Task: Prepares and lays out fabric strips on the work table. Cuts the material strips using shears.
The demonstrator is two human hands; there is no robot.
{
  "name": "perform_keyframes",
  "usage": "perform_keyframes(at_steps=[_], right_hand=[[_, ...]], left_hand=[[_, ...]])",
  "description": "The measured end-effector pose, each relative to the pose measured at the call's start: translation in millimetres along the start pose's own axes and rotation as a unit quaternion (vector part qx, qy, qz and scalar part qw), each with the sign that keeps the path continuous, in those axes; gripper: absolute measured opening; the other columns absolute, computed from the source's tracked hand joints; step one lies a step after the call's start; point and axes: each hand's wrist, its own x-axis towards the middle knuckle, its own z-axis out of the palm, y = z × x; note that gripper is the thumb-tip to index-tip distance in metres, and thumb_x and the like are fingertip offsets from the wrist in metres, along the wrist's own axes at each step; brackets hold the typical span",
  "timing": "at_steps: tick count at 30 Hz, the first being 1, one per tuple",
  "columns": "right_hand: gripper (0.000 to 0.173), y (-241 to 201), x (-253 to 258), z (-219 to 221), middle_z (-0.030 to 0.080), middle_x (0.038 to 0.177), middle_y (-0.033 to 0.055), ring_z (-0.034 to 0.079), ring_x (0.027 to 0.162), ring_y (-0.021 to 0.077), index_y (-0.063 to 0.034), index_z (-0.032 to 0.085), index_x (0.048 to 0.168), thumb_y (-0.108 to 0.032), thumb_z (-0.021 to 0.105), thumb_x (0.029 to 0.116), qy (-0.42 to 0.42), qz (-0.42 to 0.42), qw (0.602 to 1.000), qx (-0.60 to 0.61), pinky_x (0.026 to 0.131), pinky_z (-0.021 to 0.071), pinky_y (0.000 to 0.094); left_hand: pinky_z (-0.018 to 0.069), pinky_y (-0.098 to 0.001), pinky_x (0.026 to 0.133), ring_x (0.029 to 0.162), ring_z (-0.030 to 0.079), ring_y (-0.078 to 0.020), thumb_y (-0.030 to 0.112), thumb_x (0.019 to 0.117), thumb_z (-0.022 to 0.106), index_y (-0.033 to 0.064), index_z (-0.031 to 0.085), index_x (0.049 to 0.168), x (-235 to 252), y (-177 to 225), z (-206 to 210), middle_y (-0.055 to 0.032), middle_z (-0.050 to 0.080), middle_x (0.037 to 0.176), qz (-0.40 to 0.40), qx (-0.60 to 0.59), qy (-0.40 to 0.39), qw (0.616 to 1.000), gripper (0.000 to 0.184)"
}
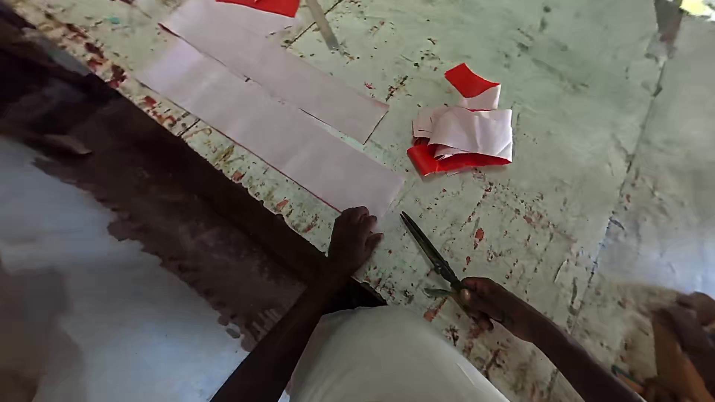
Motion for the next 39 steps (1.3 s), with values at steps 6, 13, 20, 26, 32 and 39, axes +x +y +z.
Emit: perform_keyframes(at_steps=[6,13,20,26,32,39], right_hand=[[0.057,-10,2,-32,0.057,0.074,-0.0003,0.058,0.06,0.0123,-0.0134,0.062,0.105,-0.066,0.072,0.0846,-0.074,0.025,0.996,-0.043,0.056,0.0533,0.0285],[0.05,-43,32,-74,0.056,0.074,-0.0017,0.057,0.059,0.0117,-0.0145,0.06,0.101,-0.06,0.074,0.0855,-0.11,0.047,0.987,-0.111,0.054,0.0521,0.0283],[0.053,-89,48,-81,0.056,0.073,-0.0048,0.055,0.057,0.0067,-0.0157,0.06,0.097,-0.065,0.074,0.0838,-0.094,0.061,0.977,-0.183,0.055,0.0499,0.023],[0.052,-104,61,-79,0.058,0.073,-0.0038,0.055,0.057,0.0056,-0.014,0.06,0.097,-0.06,0.078,0.0828,-0.075,0.072,0.977,-0.188,0.054,0.0486,0.0207],[0.052,-117,73,-75,0.055,0.07,-0.0044,0.053,0.055,0.0051,-0.0135,0.06,0.097,-0.062,0.076,0.0842,-0.08,0.066,0.969,-0.223,0.052,0.0475,0.02],[0.053,-128,87,-68,0.054,0.07,-0.0042,0.053,0.056,0.0053,-0.0126,0.06,0.096,-0.062,0.076,0.0841,-0.082,0.064,0.961,-0.255,0.055,0.0476,0.021]], left_hand=[[0.0528,-0.0503,0.099,0.121,0.061,-0.0309,0.031,0.1008,0.058,0.014,0.076,0.107,6,14,1,-0.0098,0.068,0.123,-0.018,0.075,0.008,0.997,0.026],[0.0585,-0.0406,0.085,0.107,0.068,-0.0241,0.024,0.1013,0.055,0.0119,0.074,0.096,14,17,4,-0.0046,0.072,0.111,-0.026,0.132,0.046,0.99,0.023],[0.0527,-0.0463,0.095,0.114,0.064,-0.0267,0.03,0.1016,0.056,0.0128,0.075,0.105,7,8,17,-0.0056,0.07,0.116,-0.028,0.064,0.097,0.993,0.025],[0.0505,-0.0452,0.095,0.112,0.063,-0.0254,0.034,0.1011,0.056,0.014,0.075,0.104,6,5,15,-0.0048,0.07,0.116,-0.034,0.001,0.111,0.993,0.028],[0.0391,-0.0574,0.112,0.138,0.051,-0.0328,0.046,0.1011,0.057,0.0108,0.07,0.127,29,-31,-18,-0.0099,0.061,0.142,-0.127,0.015,0.091,0.988,0.045],[0.0247,-0.0567,0.123,0.15,0.033,-0.0354,0.081,0.0828,0.057,0.0113,0.059,0.141,30,-62,-35,-0.012,0.044,0.158,-0.131,0.045,0.041,0.989,0.091]])
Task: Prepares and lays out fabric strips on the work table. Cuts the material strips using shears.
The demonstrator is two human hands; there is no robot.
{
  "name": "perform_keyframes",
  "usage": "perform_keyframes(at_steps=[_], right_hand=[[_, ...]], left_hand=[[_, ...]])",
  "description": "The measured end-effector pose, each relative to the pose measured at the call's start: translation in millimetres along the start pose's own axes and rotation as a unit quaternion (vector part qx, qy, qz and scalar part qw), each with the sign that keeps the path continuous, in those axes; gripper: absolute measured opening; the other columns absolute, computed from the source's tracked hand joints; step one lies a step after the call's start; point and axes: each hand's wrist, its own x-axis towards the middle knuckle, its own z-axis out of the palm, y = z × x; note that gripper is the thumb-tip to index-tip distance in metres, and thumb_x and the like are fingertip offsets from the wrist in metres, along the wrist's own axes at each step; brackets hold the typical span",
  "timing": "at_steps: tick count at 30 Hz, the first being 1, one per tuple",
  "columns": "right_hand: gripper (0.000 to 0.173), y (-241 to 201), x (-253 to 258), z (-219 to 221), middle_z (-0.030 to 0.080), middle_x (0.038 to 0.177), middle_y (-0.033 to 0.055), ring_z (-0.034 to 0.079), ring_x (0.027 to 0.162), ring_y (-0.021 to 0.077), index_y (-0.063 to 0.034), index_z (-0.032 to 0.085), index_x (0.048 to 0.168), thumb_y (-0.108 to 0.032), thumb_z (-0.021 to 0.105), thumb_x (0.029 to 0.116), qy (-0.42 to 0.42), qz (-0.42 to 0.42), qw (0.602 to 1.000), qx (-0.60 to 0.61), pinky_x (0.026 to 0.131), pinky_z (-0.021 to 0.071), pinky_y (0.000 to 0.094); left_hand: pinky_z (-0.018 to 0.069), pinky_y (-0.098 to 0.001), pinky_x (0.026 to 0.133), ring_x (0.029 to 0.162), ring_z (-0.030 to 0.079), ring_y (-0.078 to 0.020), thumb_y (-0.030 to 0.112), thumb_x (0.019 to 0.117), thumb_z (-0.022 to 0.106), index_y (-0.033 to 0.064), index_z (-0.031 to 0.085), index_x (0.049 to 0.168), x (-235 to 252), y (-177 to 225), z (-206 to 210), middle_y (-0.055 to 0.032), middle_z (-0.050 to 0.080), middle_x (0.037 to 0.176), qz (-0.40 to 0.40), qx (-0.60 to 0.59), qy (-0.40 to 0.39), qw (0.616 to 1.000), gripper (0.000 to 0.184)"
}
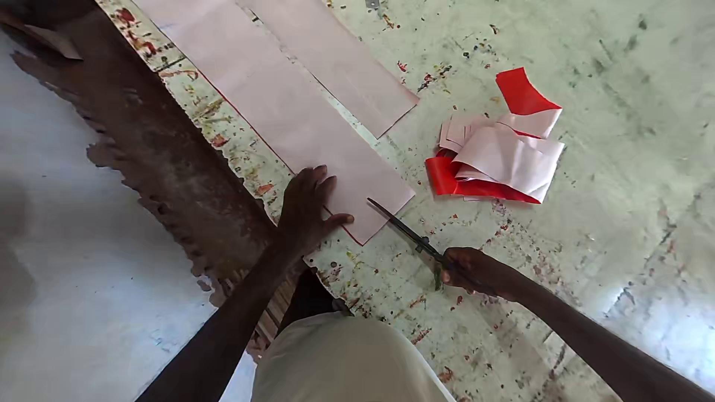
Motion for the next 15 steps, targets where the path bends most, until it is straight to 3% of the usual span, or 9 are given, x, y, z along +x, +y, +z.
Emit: perform_keyframes(at_steps=[4,15], right_hand=[[0.053,-0.1,1.4,1.6,0.054,0.07,-0.0034,0.052,0.056,0.0058,-0.0126,0.059,0.095,-0.062,0.075,0.085,0.0,-0.005,1.0,0.0,0.054,0.0466,0.0207],[0.055,-2.6,1.7,3.0,0.053,0.069,-0.0039,0.051,0.055,0.0048,-0.0127,0.059,0.095,-0.065,0.075,0.0839,-0.002,0.004,1.0,0.004,0.053,0.0455,0.0194]], left_hand=[[0.0207,-0.0547,0.125,0.153,0.028,-0.0343,0.081,0.0839,0.056,0.0118,0.056,0.145,-4.5,-2.6,7.5,-0.0103,0.04,0.161,0.005,-0.005,0.007,1.0,0.092],[0.0201,-0.0548,0.125,0.152,0.028,-0.0352,0.08,0.0843,0.057,0.0108,0.056,0.145,-6.4,-4.9,11.2,-0.0113,0.041,0.16,0.016,-0.009,0.023,1.0,0.092]])
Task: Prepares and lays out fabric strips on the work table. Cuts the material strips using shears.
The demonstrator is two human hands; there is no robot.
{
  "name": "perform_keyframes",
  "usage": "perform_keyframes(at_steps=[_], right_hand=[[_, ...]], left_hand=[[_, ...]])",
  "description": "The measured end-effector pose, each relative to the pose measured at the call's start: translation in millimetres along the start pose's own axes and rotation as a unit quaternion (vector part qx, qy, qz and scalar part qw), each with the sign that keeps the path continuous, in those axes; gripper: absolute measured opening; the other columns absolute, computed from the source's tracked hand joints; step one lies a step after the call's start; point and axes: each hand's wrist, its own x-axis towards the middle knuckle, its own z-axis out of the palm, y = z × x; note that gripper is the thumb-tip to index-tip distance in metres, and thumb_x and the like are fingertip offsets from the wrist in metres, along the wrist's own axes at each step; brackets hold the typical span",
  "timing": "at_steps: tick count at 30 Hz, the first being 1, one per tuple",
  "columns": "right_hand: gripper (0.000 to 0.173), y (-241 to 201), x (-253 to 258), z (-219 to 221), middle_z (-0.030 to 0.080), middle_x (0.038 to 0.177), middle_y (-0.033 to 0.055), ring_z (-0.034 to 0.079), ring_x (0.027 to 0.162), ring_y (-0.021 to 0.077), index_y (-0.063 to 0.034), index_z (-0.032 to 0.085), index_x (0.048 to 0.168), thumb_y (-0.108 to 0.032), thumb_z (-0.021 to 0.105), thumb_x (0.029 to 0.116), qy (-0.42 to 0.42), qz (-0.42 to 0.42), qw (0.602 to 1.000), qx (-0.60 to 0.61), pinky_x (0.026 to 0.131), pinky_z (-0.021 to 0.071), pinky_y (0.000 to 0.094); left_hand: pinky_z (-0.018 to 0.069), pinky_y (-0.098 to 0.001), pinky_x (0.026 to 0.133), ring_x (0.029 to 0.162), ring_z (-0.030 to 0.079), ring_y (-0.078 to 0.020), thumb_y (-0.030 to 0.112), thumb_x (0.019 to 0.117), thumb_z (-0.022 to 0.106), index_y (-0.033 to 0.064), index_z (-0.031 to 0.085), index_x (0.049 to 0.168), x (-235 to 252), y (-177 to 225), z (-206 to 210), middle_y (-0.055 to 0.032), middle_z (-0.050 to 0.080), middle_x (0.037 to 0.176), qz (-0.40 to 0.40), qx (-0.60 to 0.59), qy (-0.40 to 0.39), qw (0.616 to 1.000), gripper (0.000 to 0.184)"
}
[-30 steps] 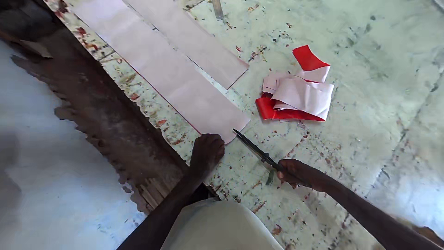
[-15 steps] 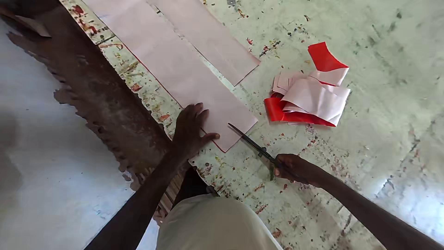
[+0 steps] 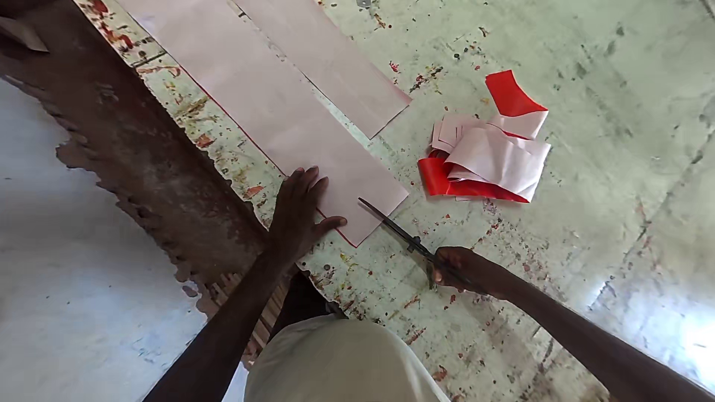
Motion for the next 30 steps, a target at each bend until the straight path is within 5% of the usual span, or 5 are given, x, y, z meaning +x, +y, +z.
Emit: perform_keyframes(at_steps=[19,30], right_hand=[[0.048,-5,-1,9,0.054,0.061,-0.0036,0.052,0.047,0.0067,-0.0125,0.06,0.085,-0.055,0.083,0.0801,0.035,0.016,0.999,-0.001,0.047,0.0478,0.0217],[0.061,-36,28,19,0.053,0.067,-0.0048,0.052,0.052,0.0061,-0.0137,0.058,0.093,-0.071,0.075,0.0788,0.03,-0.017,0.999,-0.005,0.051,0.0472,0.0224]], left_hand=[[0.0183,-0.053,0.127,0.155,0.025,-0.0322,0.081,0.0847,0.054,0.0123,0.054,0.147,0,3,-2,-0.0084,0.038,0.163,-0.016,0.001,-0.011,1.0,0.093],[0.0214,-0.0538,0.126,0.153,0.028,-0.0331,0.081,0.0838,0.057,0.0127,0.058,0.143,-1,0,-1,-0.0101,0.042,0.159,-0.005,0.005,0.01,1.0,0.09]])
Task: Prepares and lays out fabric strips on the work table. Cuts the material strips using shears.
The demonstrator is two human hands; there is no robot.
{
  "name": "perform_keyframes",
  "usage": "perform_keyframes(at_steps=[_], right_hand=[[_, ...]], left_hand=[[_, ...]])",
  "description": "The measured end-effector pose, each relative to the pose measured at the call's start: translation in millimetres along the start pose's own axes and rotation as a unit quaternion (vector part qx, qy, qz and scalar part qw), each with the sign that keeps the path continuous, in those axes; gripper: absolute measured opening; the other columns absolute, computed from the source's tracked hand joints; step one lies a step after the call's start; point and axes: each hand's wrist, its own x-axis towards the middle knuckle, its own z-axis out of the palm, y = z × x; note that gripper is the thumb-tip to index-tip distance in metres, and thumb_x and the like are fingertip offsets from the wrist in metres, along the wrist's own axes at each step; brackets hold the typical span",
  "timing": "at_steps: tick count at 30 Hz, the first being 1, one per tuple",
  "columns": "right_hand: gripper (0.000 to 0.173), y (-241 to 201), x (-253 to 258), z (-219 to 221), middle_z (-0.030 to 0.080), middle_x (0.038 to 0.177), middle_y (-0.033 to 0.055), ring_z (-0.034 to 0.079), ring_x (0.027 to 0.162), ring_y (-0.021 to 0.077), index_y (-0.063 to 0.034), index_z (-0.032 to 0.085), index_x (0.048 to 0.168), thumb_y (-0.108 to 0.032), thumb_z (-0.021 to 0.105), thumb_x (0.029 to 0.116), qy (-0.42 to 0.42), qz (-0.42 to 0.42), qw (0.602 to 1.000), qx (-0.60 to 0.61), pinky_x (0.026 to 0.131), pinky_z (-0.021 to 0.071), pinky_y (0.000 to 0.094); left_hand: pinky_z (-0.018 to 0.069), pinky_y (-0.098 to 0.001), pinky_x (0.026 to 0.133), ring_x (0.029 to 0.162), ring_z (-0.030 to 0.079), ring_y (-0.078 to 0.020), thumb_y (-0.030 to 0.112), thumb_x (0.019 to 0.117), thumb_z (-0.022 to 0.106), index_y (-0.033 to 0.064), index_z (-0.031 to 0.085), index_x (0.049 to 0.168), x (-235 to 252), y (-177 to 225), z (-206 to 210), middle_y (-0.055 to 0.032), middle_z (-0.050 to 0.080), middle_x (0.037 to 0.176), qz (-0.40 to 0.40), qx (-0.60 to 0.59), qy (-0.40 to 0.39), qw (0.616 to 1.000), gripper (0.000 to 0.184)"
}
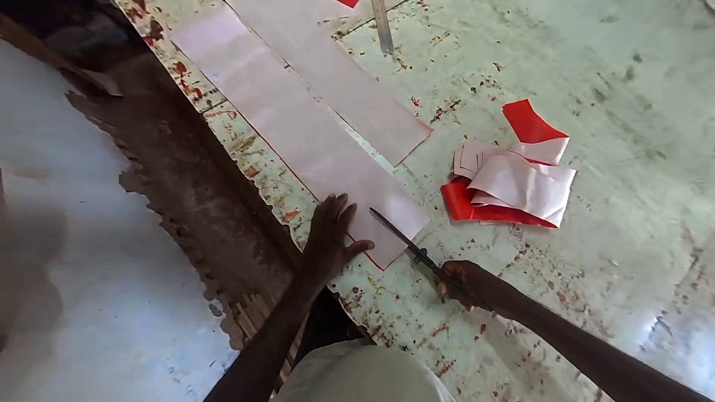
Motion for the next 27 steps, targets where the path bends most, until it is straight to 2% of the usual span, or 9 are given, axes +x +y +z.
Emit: perform_keyframes(at_steps=[4,10,14,17,27], right_hand=[[0.061,-3,5,2,0.053,0.067,-0.0047,0.051,0.051,0.0056,-0.0141,0.058,0.093,-0.07,0.076,0.0784,0.006,0.001,1.0,0.009,0.05,0.0464,0.0213],[0.05,-3,3,6,0.052,0.061,-0.0035,0.052,0.046,0.0069,-0.0128,0.057,0.086,-0.056,0.081,0.082,0.014,0.009,1.0,0.019,0.047,0.0483,0.0214],[0.052,-16,6,10,0.052,0.064,-0.0037,0.052,0.049,0.0068,-0.0124,0.057,0.09,-0.06,0.077,0.0836,0.02,0.012,1.0,-0.004,0.049,0.0481,0.0217],[0.053,-30,18,14,0.053,0.066,-0.0029,0.052,0.051,0.0071,-0.0109,0.058,0.092,-0.06,0.075,0.0857,0.021,0.003,1.0,0.006,0.051,0.0482,0.0225],[0.052,-32,38,15,0.054,0.061,-0.0005,0.053,0.046,0.0089,-0.0105,0.059,0.086,-0.058,0.081,0.0814,0.02,-0.015,1.0,0.014,0.046,0.0489,0.0229]], left_hand=[[0.022,-0.0531,0.126,0.153,0.028,-0.0321,0.082,0.0829,0.057,0.0126,0.059,0.142,-1,-1,2,-0.0098,0.044,0.158,-0.004,0.002,0.004,1.0,0.091],[0.0214,-0.0525,0.126,0.152,0.029,-0.032,0.082,0.0823,0.056,0.0119,0.06,0.14,-3,0,3,-0.0106,0.046,0.156,-0.001,0.0,0.007,1.0,0.091],[0.0213,-0.0531,0.126,0.152,0.029,-0.0316,0.082,0.0813,0.058,0.0127,0.062,0.137,-2,-2,4,-0.0104,0.048,0.154,-0.006,-0.006,0.011,1.0,0.089],[0.0228,-0.0524,0.126,0.149,0.034,-0.0323,0.079,0.0811,0.062,0.0127,0.063,0.133,-3,-2,4,-0.0118,0.051,0.149,-0.003,-0.018,0.013,1.0,0.085],[0.0235,-0.0517,0.125,0.145,0.039,-0.03,0.08,0.0824,0.06,0.0148,0.066,0.13,-3,1,3,-0.0079,0.055,0.142,-0.008,-0.002,-0.005,1.0,0.081]])
